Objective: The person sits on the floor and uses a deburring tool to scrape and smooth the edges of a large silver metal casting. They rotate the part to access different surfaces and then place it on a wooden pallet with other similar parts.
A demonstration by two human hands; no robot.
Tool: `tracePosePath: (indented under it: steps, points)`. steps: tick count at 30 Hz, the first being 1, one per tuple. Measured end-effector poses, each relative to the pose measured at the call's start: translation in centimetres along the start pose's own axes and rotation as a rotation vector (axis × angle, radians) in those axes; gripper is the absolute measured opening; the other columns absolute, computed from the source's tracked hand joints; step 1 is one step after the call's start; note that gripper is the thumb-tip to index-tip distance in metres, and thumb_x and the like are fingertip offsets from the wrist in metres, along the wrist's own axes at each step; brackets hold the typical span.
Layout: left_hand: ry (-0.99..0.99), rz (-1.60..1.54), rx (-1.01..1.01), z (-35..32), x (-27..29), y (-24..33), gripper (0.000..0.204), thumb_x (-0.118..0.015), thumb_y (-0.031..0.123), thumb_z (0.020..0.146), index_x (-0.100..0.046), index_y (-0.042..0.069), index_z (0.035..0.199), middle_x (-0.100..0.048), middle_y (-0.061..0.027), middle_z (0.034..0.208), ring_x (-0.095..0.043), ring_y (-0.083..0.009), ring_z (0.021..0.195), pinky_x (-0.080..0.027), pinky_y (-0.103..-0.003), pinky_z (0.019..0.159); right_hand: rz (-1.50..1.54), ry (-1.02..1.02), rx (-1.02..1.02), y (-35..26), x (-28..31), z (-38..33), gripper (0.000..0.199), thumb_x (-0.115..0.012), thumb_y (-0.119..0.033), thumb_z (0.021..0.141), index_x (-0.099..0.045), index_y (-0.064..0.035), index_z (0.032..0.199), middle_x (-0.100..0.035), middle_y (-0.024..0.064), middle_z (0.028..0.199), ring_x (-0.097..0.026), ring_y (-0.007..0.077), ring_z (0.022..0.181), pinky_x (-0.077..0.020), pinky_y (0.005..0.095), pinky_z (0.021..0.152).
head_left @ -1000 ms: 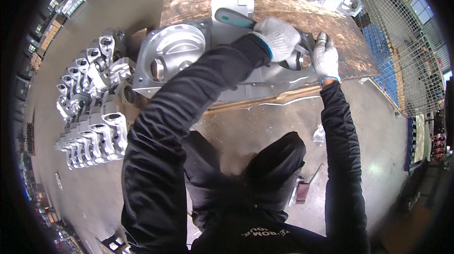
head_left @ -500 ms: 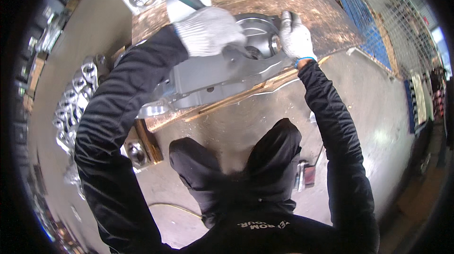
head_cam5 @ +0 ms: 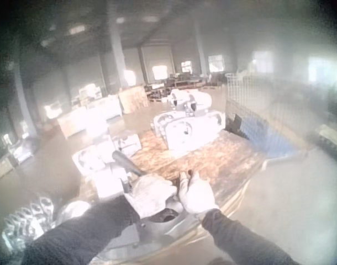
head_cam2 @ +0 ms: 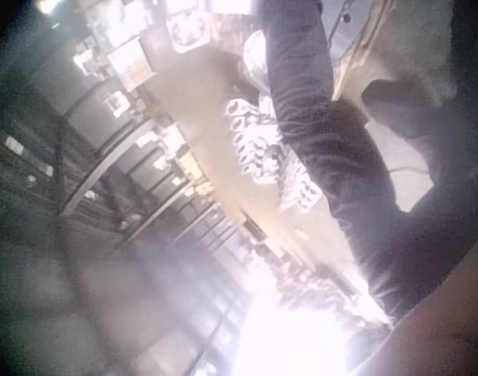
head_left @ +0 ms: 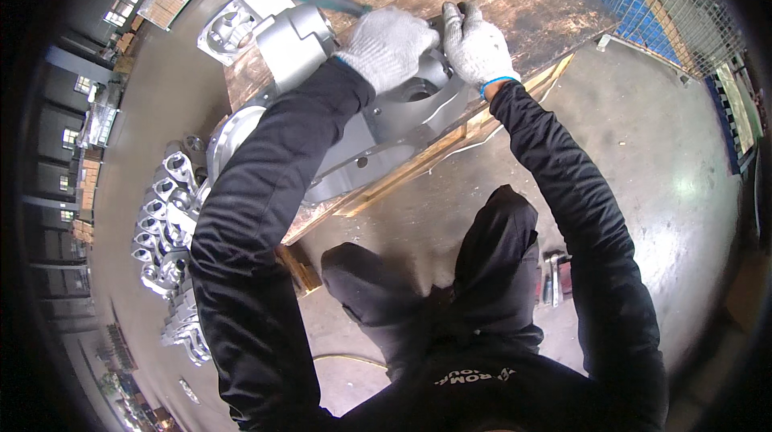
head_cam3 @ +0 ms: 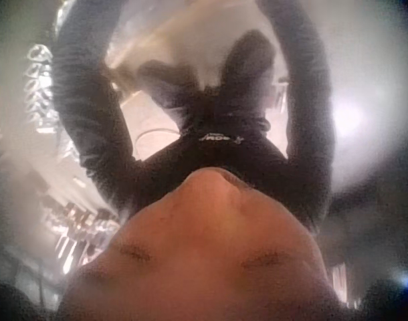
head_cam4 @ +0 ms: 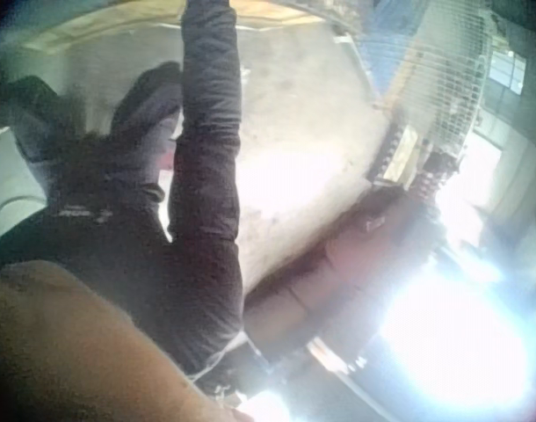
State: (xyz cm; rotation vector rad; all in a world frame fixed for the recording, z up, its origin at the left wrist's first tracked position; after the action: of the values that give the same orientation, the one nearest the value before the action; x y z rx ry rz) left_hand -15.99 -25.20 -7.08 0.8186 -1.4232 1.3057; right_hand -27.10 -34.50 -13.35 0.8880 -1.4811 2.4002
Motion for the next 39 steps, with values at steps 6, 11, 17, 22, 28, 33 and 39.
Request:
tracePosePath:
  steps: [6, 11, 17, 22, 28, 33, 39]
  points:
    - [0.081, 0.192, 0.071, -2.3, 1.3, -0.2, 0.024, -0.062, 0.009, 0.081, -0.071, 0.015, 0.102, -0.068, -0.005, 0.091, -0.069, -0.0262, 0.091, -0.054, -0.042, 0.083, 0.015, 0.021, -0.021, -0.1, -0.3, -0.1, 0.07, -0.042, -0.051, 0.106, -0.053, 0.0098, 0.137, -0.068, 0.0371, 0.113, -0.066, 0.0508, 0.112, -0.0512, 0.0518, 0.101]
    - [0.19, 0.008, -0.357, -5.8, 3.1, -0.2, 0.024, -0.061, 0.009, 0.081, -0.069, 0.013, 0.104, -0.066, -0.0064, 0.097, -0.064, -0.0279, 0.099, -0.05, -0.041, 0.088, -0.004, -0.014, -0.047, -0.2, -0.4, 0.1, 0.066, -0.04, -0.049, 0.106, -0.053, 0.0079, 0.136, -0.071, 0.0342, 0.109, -0.067, 0.0504, 0.11, -0.0522, 0.0523, 0.099]
    - [0.437, 0.126, 0.214, -10.1, 6.6, -6.4, 0.03, -0.063, 0.008, 0.087, -0.072, 0.009, 0.116, -0.073, -0.0128, 0.103, -0.07, -0.0287, 0.095, -0.055, -0.041, 0.089, 0.291, 0.413, 0.142, -1.8, 2.6, -1.0, 0.043, -0.051, -0.037, 0.106, -0.062, -0.0044, 0.132, -0.072, 0.026, 0.114, -0.069, 0.0433, 0.11, -0.0546, 0.0478, 0.096]
    - [0.828, -1.095, 0.465, -9.7, 12.9, -2.1, 0.027, -0.059, 0.019, 0.106, -0.07, 0.002, 0.123, -0.07, -0.0047, 0.105, -0.064, -0.0143, 0.097, -0.054, -0.03, 0.083, 0.54, 0.397, 0.615, -9.9, 6.1, -4.6, 0.047, -0.059, -0.033, 0.102, -0.057, -0.0043, 0.139, -0.069, 0.0214, 0.127, -0.07, 0.0379, 0.115, -0.0538, 0.0437, 0.102]
    - [0.995, -1.166, 0.425, -8.6, 11.2, 1.5, 0.032, -0.058, 0.017, 0.107, -0.064, 0.0, 0.133, -0.068, -0.009, 0.121, -0.063, -0.0191, 0.11, -0.05, -0.031, 0.095, 0.51, 0.178, 0.681, -15.2, 7.2, -5.9, 0.037, -0.056, -0.026, 0.103, -0.059, -0.0048, 0.134, -0.07, 0.0233, 0.114, -0.071, 0.0413, 0.099, -0.0574, 0.0468, 0.085]
    - [0.763, -0.324, 0.388, -15.7, 7.5, -1.1, 0.043, -0.064, 0.022, 0.101, -0.061, 0.003, 0.14, -0.06, -0.0226, 0.138, -0.057, -0.0361, 0.131, -0.045, -0.046, 0.109, -0.01, 0.018, 0.644, -11.7, 7.2, -3.6, 0.03, -0.055, -0.037, 0.102, -0.071, -0.0153, 0.117, -0.074, 0.0156, 0.092, -0.072, 0.037, 0.087, -0.0577, 0.0477, 0.078]
    - [0.381, -0.043, 0.785, -22.3, 0.7, -3.0, 0.041, -0.06, 0.028, 0.101, -0.059, 0.006, 0.135, -0.062, -0.0242, 0.124, -0.06, -0.0433, 0.114, -0.049, -0.053, 0.096, -0.717, -0.482, 0.716, -10.2, 5.4, -2.6, 0.03, -0.065, -0.032, 0.094, -0.08, -0.007, 0.101, -0.078, 0.0124, 0.098, -0.077, 0.0289, 0.093, -0.0599, 0.042, 0.078]
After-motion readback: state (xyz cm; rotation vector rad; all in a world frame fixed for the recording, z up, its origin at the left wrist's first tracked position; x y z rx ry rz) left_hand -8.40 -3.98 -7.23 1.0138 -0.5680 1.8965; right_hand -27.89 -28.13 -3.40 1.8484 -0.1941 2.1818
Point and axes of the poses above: each hand's wrist, its own z-axis towards the middle knuckle, its own x-axis out of the back of the hand, y = z × x, the point moved 4 cm from there along z, towards the middle knuckle
